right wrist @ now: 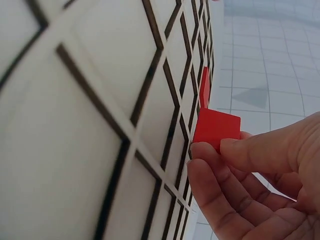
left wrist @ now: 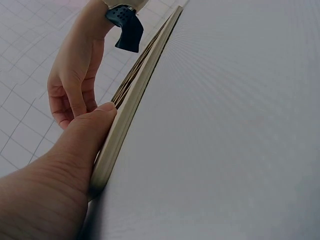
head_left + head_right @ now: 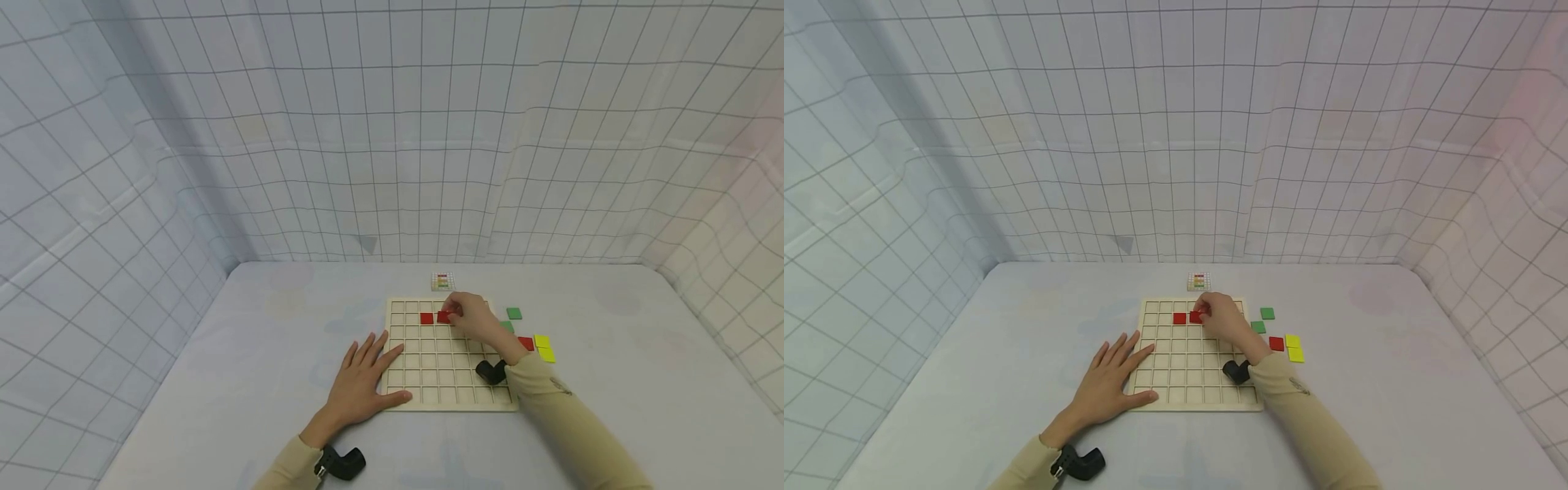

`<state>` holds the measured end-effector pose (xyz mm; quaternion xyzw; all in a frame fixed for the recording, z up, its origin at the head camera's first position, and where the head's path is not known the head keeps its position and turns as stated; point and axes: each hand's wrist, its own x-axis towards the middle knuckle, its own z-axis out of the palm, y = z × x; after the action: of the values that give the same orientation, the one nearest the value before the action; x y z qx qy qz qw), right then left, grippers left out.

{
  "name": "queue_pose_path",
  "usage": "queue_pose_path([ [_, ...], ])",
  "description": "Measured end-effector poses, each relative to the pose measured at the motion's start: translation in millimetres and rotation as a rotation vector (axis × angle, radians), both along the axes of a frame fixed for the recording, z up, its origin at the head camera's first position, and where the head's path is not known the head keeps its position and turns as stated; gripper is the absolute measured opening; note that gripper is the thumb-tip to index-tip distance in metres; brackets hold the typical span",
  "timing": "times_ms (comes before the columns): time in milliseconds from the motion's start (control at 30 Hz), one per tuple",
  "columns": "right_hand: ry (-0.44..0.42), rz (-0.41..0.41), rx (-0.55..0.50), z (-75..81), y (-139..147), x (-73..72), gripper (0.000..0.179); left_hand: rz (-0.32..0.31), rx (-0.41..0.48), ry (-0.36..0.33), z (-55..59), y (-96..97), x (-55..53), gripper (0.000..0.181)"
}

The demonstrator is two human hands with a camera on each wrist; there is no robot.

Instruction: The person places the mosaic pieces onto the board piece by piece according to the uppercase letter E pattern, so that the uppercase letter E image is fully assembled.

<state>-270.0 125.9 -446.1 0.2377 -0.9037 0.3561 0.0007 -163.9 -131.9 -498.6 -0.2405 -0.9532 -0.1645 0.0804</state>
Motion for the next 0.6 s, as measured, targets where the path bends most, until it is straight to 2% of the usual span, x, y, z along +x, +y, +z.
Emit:
queue_pose_path([
  [267, -0.022, -0.032, 0.006, -2.2, -6.0, -1.6, 0.01, -0.003, 0.023, -0.008, 1.9, 0.8, 1.5, 0.083],
  [600, 0.008, -0.063, 0.055, -6.1, -8.0, -1.2, 0.015, 0.001, 0.006, -0.015, 1.2, -0.2, 0.8, 0.084],
])
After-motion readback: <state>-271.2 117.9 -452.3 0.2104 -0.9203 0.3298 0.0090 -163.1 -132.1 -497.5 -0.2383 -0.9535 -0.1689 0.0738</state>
